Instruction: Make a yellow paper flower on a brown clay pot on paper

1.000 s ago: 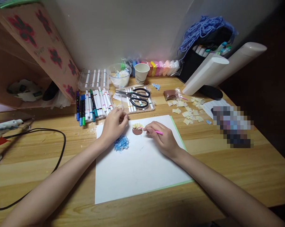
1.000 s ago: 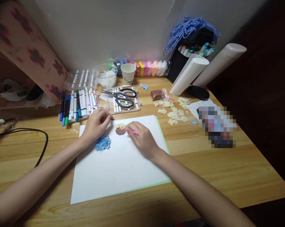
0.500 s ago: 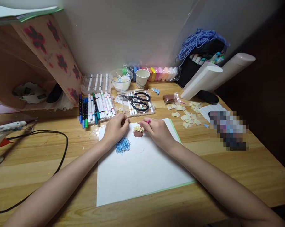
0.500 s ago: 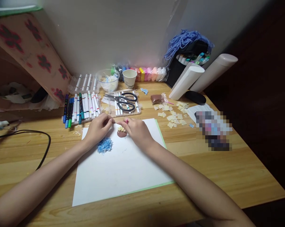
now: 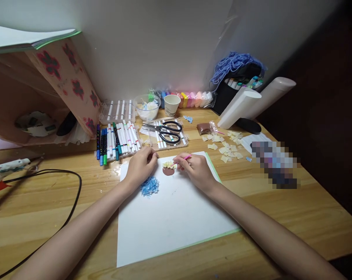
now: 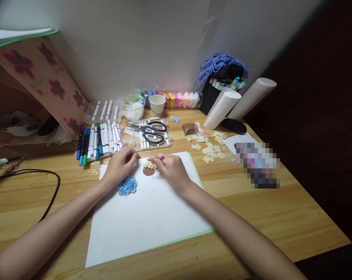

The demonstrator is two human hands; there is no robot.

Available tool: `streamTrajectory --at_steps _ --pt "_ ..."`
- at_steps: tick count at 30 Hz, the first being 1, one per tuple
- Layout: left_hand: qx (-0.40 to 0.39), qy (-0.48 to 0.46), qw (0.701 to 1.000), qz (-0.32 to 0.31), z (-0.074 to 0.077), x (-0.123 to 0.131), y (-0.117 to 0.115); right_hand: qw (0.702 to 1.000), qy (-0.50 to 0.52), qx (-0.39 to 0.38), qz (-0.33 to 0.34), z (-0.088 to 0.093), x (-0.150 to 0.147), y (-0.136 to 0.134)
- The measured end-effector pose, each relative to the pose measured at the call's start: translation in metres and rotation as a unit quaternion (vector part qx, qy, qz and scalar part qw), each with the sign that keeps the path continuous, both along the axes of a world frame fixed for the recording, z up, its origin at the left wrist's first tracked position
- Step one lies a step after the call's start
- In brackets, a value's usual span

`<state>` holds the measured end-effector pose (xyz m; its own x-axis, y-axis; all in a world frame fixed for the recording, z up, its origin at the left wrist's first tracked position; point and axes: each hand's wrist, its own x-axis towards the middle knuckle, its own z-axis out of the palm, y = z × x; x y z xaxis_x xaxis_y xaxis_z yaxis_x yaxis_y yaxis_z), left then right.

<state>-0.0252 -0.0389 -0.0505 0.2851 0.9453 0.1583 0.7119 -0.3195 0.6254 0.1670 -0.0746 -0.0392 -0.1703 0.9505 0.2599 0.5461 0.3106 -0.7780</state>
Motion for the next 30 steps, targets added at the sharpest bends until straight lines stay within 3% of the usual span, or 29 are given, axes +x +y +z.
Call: streamTrajectory --at_steps 9,12,16,20,22,30 --pt "-0.005 -0.006 1.000 -0.004 0.000 -0.001 0.001 0.995 -0.073 0.042 0.052 -0.001 -0.005 0.004" --pt "-0.009 -0.006 1.000 -0.003 0.000 -0.001 0.002 0.999 0.007 0.005 0.046 0.003 0.001 0.000" --pt "-0.021 -0.012 1.000 -0.007 0.000 -0.002 0.004 0.988 0.149 -0.005 -0.047 0.005 0.040 -0.001" --pt "-0.038 -0.007 0.999 0.008 0.002 -0.003 0.005 0.987 -0.014 0.043 -0.153 -0.003 0.095 0.004" --pt "-0.047 -0.008 0.999 0.020 0.003 -0.002 0.004 0.985 -0.069 0.057 -0.149 -0.011 0.114 0.008" --pt "-0.051 -0.035 0.998 0.033 0.003 -0.001 0.005 0.973 -0.130 0.116 -0.149 -0.032 0.120 0.026"
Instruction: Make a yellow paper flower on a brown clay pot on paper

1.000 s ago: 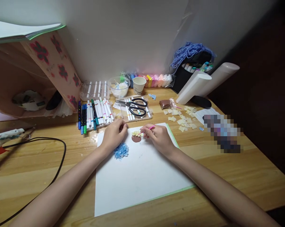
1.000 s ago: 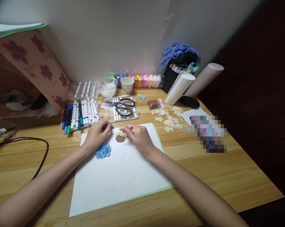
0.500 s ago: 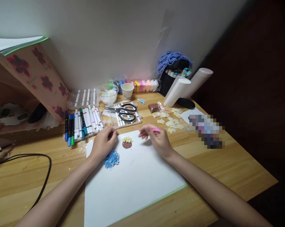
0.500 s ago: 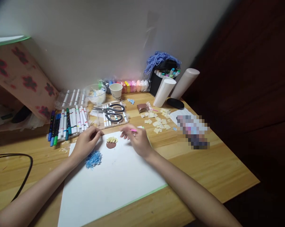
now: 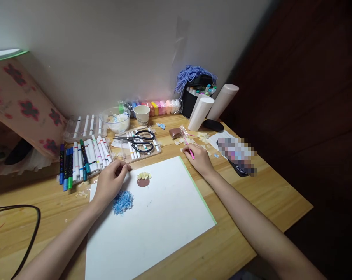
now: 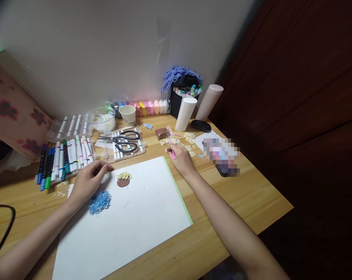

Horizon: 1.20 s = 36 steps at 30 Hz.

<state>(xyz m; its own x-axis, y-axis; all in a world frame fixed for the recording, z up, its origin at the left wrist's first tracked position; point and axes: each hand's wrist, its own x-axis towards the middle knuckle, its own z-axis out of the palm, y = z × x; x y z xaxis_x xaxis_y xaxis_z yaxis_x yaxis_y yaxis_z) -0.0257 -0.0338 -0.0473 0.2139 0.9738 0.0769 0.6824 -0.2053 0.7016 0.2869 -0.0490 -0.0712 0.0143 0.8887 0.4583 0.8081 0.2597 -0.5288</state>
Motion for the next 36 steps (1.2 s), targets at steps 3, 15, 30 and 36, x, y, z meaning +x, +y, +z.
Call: streamTrajectory --at_steps 3,15,30,36 --pt "0.008 0.001 1.000 -0.003 -0.002 -0.001 0.001 0.999 0.024 0.013 -0.026 0.001 -0.004 -0.001" --pt "0.055 -0.008 0.997 -0.044 -0.002 0.000 -0.005 0.999 -0.035 0.002 -0.016 -0.001 -0.005 -0.001" --pt "-0.018 -0.089 0.986 -0.142 0.021 0.014 -0.024 0.873 0.431 -0.189 0.127 0.036 -0.112 -0.032" --pt "-0.052 -0.124 0.983 -0.123 0.023 0.012 -0.022 0.875 0.418 -0.201 0.139 0.037 -0.125 -0.031"
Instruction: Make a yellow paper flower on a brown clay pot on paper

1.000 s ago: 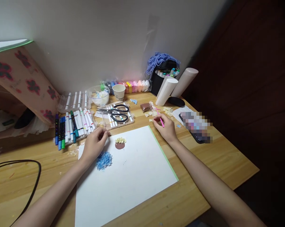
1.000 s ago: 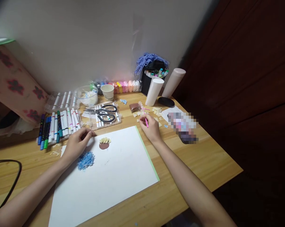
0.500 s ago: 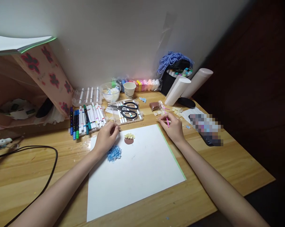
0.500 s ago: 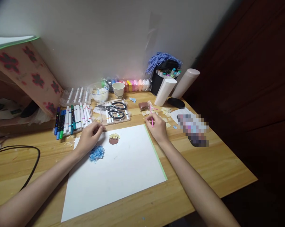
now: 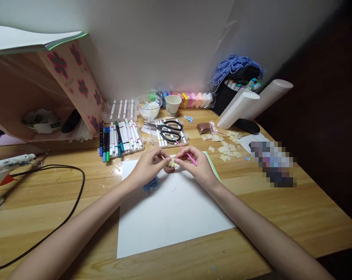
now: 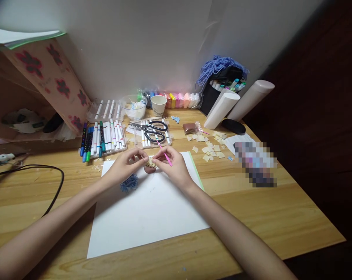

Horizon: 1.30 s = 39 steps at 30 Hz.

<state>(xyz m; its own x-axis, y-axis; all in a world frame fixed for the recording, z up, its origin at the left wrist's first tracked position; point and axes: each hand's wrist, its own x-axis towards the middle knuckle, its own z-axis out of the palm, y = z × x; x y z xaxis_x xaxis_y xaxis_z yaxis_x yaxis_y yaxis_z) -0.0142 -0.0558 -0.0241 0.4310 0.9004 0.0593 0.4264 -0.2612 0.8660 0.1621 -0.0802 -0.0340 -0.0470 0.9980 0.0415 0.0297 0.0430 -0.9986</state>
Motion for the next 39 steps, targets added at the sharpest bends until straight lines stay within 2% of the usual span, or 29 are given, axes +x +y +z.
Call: streamTrajectory --at_steps 7,11,15,18,22,26,34,39 --pt "0.005 0.007 1.000 -0.019 -0.001 -0.002 0.003 1.000 -0.008 0.018 0.006 -0.001 -0.003 -0.003" --pt "-0.006 0.015 1.000 -0.024 0.002 -0.006 0.006 0.999 -0.005 0.043 -0.027 -0.003 0.002 -0.004" --pt "0.006 0.038 0.995 -0.091 0.001 -0.015 0.013 0.997 0.022 0.055 -0.045 -0.006 0.012 -0.007" --pt "0.034 0.088 0.987 -0.133 -0.001 -0.022 0.018 0.996 -0.023 0.066 -0.047 -0.010 0.017 -0.010" --pt "0.060 0.119 0.976 -0.170 -0.004 -0.026 0.021 0.996 -0.075 0.051 0.001 -0.016 0.015 -0.012" --pt "0.053 0.121 0.977 -0.170 -0.005 -0.026 0.022 0.994 -0.097 0.047 0.035 -0.020 0.011 -0.012" --pt "0.040 0.105 0.981 -0.159 -0.006 -0.024 0.020 0.995 -0.091 0.025 0.032 -0.024 0.010 -0.010" --pt "0.040 0.105 0.988 -0.109 -0.012 -0.016 0.019 0.996 -0.078 0.015 0.029 -0.025 0.009 -0.008"
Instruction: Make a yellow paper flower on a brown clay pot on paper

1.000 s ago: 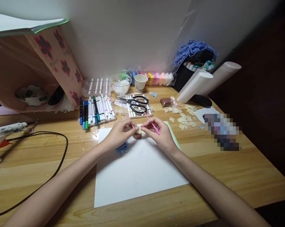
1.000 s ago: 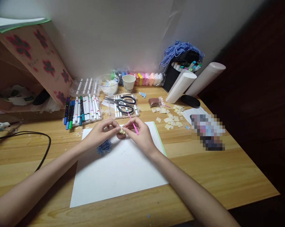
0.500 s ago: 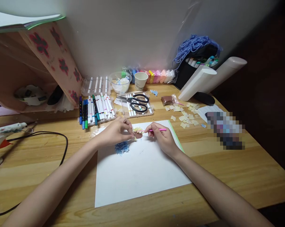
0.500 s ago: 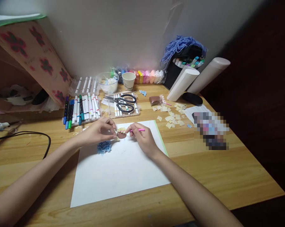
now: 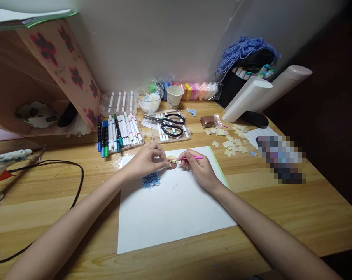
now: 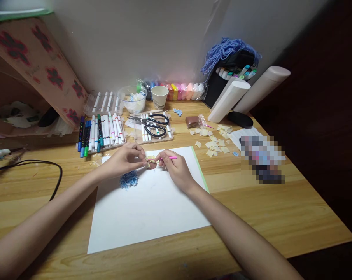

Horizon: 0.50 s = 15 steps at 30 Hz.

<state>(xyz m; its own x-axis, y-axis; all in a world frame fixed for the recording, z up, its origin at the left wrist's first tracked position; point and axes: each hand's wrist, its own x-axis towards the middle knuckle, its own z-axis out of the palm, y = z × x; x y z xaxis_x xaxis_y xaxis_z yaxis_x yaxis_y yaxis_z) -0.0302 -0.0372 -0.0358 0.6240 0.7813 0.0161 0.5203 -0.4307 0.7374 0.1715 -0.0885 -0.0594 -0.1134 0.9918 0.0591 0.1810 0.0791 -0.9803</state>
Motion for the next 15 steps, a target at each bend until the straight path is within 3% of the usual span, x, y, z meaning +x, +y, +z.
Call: streamTrajectory --at_steps 7,15 --pt "0.054 0.003 0.997 0.049 -0.0025 0.0081 -0.0038 0.998 0.033 0.027 -0.047 0.0054 0.0018 -0.0039" --pt "0.078 0.007 0.995 0.055 -0.0055 0.0079 -0.0030 0.998 -0.026 0.056 -0.005 0.0068 -0.0012 -0.0069"
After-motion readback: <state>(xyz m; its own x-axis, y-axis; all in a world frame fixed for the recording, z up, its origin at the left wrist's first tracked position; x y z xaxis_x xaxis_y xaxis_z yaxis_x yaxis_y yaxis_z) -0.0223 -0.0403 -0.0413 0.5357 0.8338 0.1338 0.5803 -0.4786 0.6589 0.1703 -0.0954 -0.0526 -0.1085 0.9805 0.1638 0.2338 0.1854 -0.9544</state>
